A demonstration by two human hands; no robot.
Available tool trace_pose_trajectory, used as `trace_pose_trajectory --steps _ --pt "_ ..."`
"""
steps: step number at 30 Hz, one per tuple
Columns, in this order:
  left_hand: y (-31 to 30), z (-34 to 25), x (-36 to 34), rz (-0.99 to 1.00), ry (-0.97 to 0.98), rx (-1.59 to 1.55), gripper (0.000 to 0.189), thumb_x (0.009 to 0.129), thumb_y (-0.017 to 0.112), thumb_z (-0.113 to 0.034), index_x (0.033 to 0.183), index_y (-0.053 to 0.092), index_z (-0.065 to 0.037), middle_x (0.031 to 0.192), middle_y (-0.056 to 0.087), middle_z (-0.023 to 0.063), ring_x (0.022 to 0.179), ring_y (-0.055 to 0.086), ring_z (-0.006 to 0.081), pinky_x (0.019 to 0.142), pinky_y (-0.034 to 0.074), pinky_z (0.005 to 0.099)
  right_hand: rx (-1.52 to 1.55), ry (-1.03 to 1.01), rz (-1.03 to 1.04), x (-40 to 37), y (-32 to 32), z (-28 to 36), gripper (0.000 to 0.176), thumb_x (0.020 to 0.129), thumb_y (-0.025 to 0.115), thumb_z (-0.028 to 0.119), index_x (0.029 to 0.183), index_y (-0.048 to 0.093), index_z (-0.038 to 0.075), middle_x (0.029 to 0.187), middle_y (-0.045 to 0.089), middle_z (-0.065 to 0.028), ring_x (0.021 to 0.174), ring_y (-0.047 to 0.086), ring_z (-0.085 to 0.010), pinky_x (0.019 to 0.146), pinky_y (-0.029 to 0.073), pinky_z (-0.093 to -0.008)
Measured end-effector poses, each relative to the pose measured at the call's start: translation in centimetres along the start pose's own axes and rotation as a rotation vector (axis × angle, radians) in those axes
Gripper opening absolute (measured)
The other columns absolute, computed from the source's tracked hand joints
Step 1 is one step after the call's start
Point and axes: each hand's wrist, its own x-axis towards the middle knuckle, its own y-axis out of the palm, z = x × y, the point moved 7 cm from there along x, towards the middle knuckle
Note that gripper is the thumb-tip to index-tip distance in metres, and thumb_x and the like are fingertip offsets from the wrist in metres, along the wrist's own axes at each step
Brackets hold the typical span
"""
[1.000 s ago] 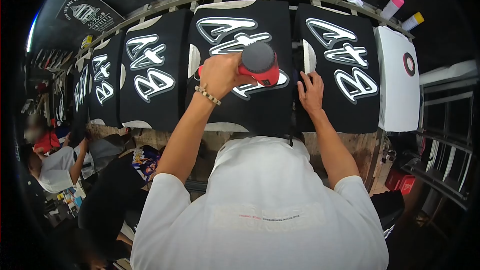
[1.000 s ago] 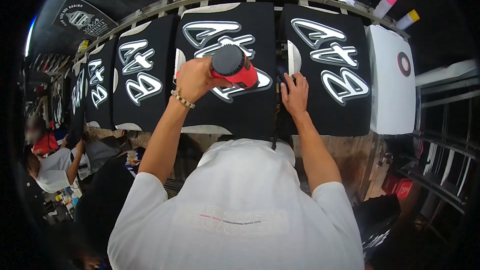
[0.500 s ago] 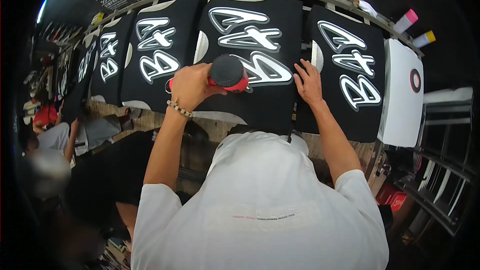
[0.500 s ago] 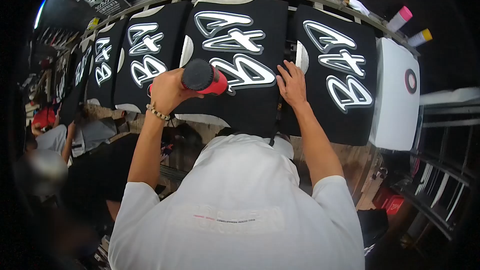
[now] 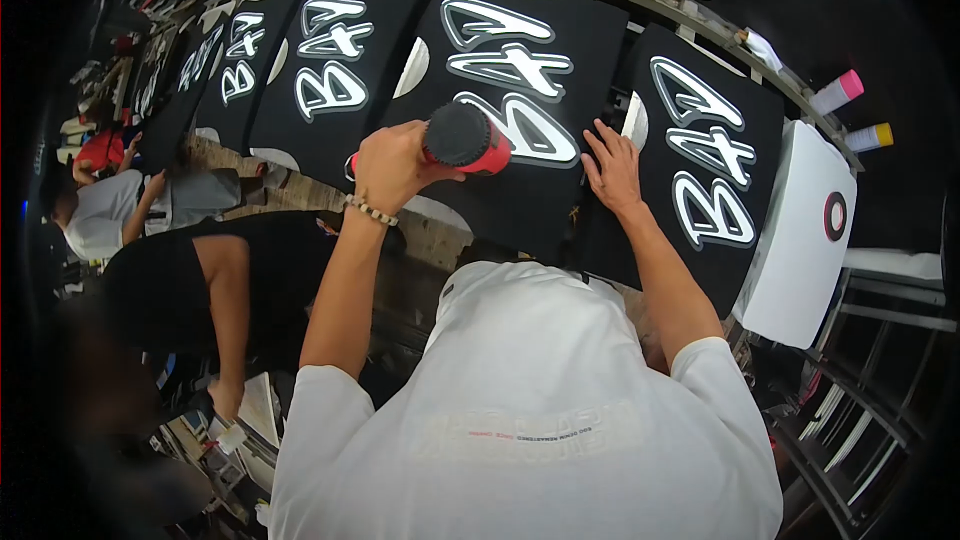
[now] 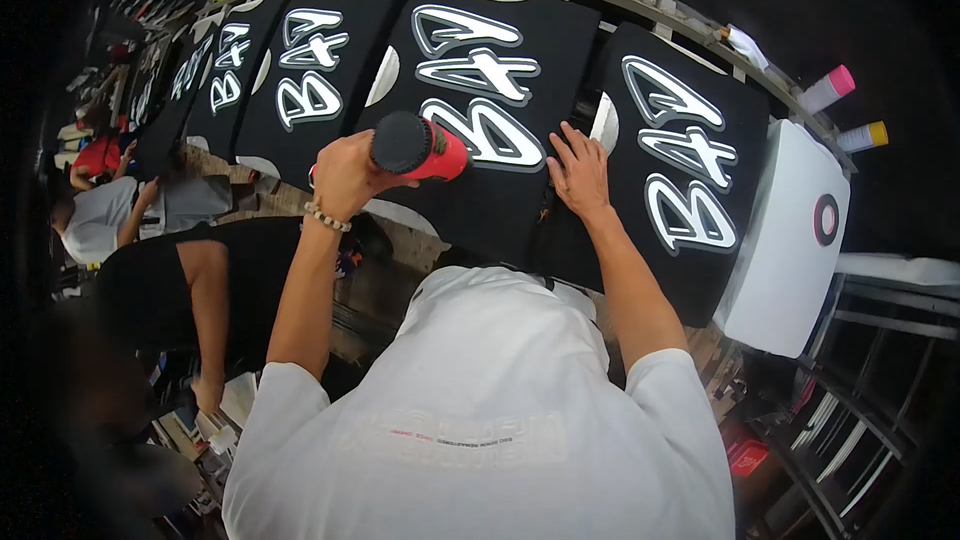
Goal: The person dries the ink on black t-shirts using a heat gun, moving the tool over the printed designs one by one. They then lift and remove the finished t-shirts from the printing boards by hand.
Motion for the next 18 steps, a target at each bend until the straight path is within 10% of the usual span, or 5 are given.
trace_pose_trajectory --steps 18 --pt "-1.5 1.3 -1.6 -0.028 -0.298 0.186 0.055 0.060 0.096 -0.044 0.103 0.078 -0.014 0.093 0.077 0.0069 0.088 0.073 0.0337 0.075 0.058 0.0437 0.128 -0.133 0.048 2.0 0.4 -0.8 0.041 0.097 0.071 0.020 0.135 0.067 0.005 0.153 0.056 -0.0164 0.148 0.047 -0.0382 0.121 0.038 -0.0509"
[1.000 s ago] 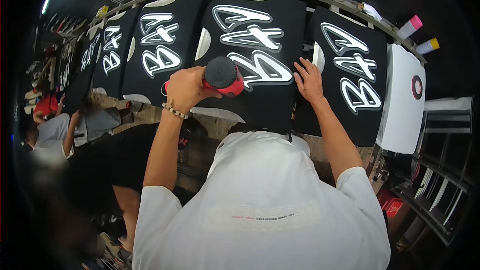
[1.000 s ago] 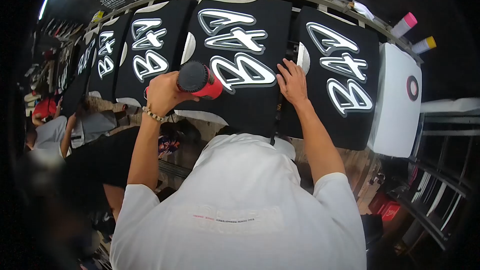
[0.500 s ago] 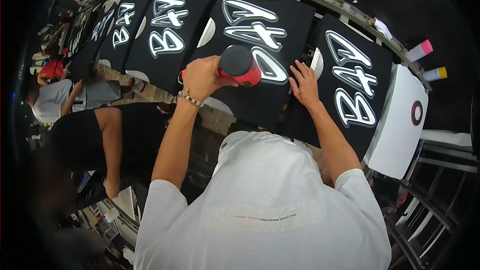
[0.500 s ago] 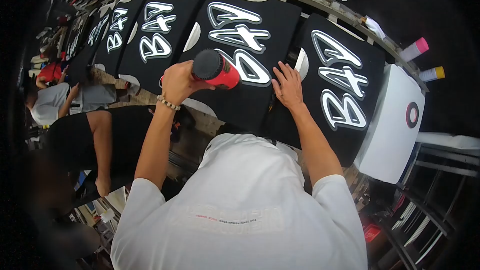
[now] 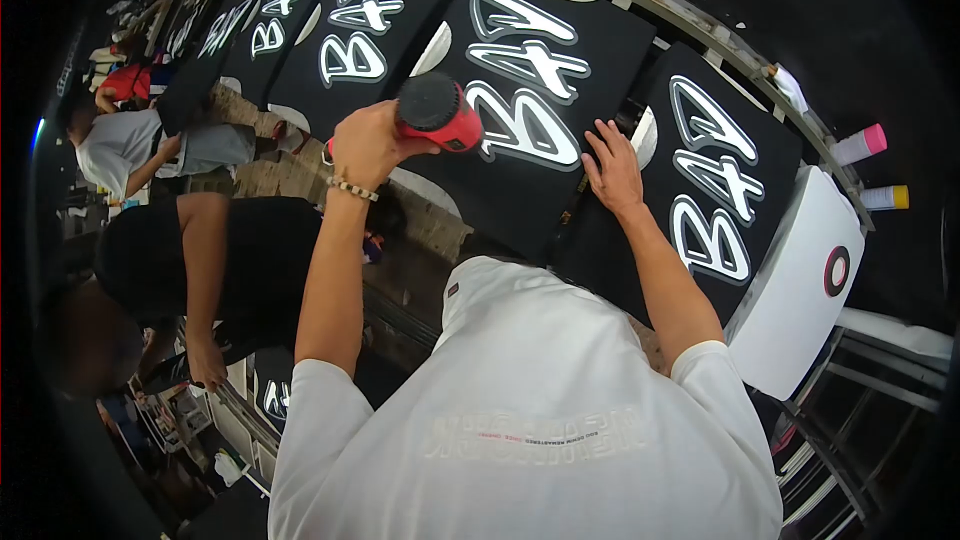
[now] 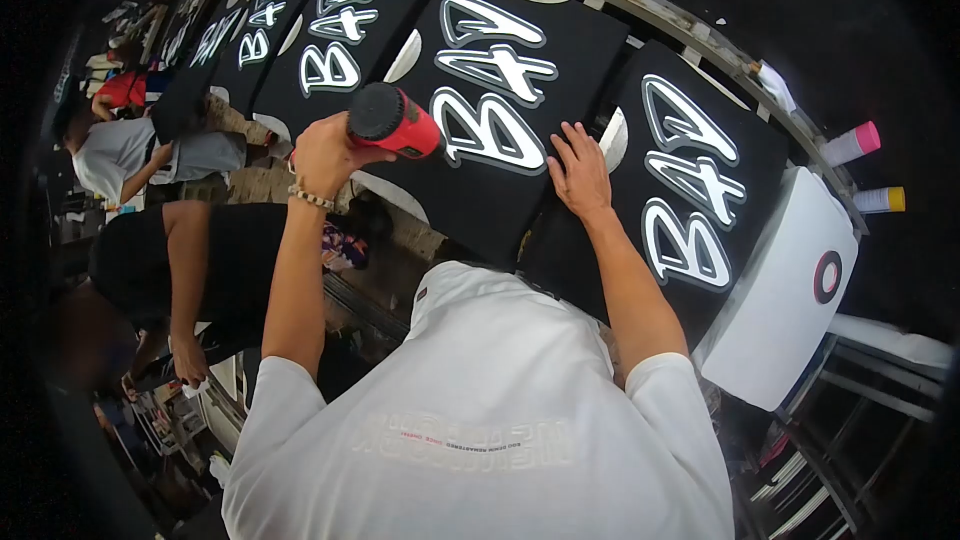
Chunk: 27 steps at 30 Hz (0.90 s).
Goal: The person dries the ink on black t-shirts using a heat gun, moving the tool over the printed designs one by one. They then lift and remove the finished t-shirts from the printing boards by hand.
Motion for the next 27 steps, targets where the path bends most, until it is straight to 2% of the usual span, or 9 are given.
trace_pose_trajectory --steps 2,5,7,11,14,20,22,25,27 --pt "-0.1 1.3 -0.2 -0.051 -0.002 -0.016 0.055 0.060 0.097 -0.045 0.102 0.078 -0.013 0.092 0.078 0.0070 0.087 0.074 0.0330 0.073 0.057 0.0437 -0.004 -0.002 -0.001 0.2 -0.1 0.1 0.041 0.097 0.072 0.020 0.135 0.067 0.005 0.153 0.056 -0.0164 0.148 0.047 -0.0381 0.121 0.038 -0.0505" --pt "-0.2 3.0 0.3 -0.032 -0.147 -0.057 0.055 0.061 0.097 -0.047 0.101 0.078 -0.013 0.088 0.078 0.0069 0.083 0.074 0.0314 0.071 0.057 0.0429 -0.006 0.004 0.002 0.3 -0.2 0.3 0.041 0.096 0.072 0.019 0.135 0.067 0.005 0.152 0.056 -0.0164 0.147 0.047 -0.0382 0.120 0.039 -0.0502" --pt "-0.2 2.6 1.2 -0.023 -0.049 0.006 0.054 0.062 0.097 -0.047 0.099 0.078 -0.013 0.084 0.077 0.0062 0.079 0.074 0.0296 0.070 0.057 0.0418 0.003 0.007 -0.001 0.2 -0.4 0.3 0.041 0.096 0.072 0.018 0.134 0.067 0.004 0.152 0.057 -0.0163 0.147 0.048 -0.0384 0.119 0.039 -0.0502" --pt "0.4 2.1 2.8 -0.128 -0.060 -0.095 0.053 0.062 0.096 -0.050 0.095 0.077 -0.012 0.082 0.075 0.0067 0.080 0.073 0.0312 0.070 0.056 0.0423 0.000 0.006 -0.002 0.3 -0.4 0.4 0.041 0.096 0.072 0.018 0.134 0.068 0.004 0.151 0.057 -0.0161 0.147 0.048 -0.0383 0.119 0.040 -0.0500" --pt "1.4 1.2 4.4 -0.016 -0.015 -0.113 0.053 0.064 0.098 -0.048 0.095 0.078 -0.010 0.083 0.076 0.0096 0.077 0.074 0.0325 0.069 0.056 0.0417 -0.020 0.023 0.015 0.3 -0.4 0.4 0.041 0.096 0.072 0.018 0.134 0.068 0.004 0.152 0.057 -0.0159 0.147 0.048 -0.0381 0.119 0.040 -0.0496" --pt "3.5 -0.5 5.4 -0.066 0.085 -0.196 0.057 0.061 0.099 -0.046 0.097 0.076 -0.008 0.084 0.076 0.0106 0.077 0.074 0.0341 0.069 0.057 0.0418 -0.037 0.049 0.029 0.6 -0.4 0.7 0.040 0.097 0.071 0.019 0.134 0.068 0.005 0.152 0.057 -0.0148 0.146 0.048 -0.0376 0.119 0.040 -0.0491" --pt "3.5 -0.8 6.0 -0.021 0.110 -0.169 0.053 0.060 0.097 -0.046 0.086 0.072 -0.008 0.076 0.073 0.0106 0.076 0.072 0.0349 0.068 0.057 0.0441 -0.035 0.063 0.034 0.6 -0.4 0.7 0.040 0.097 0.071 0.019 0.134 0.068 0.005 0.152 0.057 -0.0145 0.146 0.048 -0.0375 0.119 0.040 -0.0489" --pt "2.7 0.0 6.7 -0.098 0.084 -0.112 0.053 0.061 0.097 -0.047 0.087 0.073 -0.008 0.079 0.074 0.0109 0.078 0.073 0.0355 0.070 0.057 0.0445 -0.042 0.071 0.036 0.6 -0.3 0.6 0.041 0.097 0.071 0.019 0.135 0.068 0.005 0.152 0.057 -0.0146 0.146 0.048 -0.0376 0.119 0.040 -0.0489" --pt "2.0 1.2 7.7 -0.057 0.041 -0.107 0.053 0.061 0.096 -0.047 0.088 0.074 -0.007 0.081 0.075 0.0109 0.080 0.073 0.0356 0.071 0.057 0.0447 -0.044 0.075 0.037 0.6 -0.2 0.6 0.041 0.097 0.071 0.018 0.135 0.067 0.005 0.152 0.057 -0.0146 0.146 0.048 -0.0378 0.119 0.040 -0.0490"
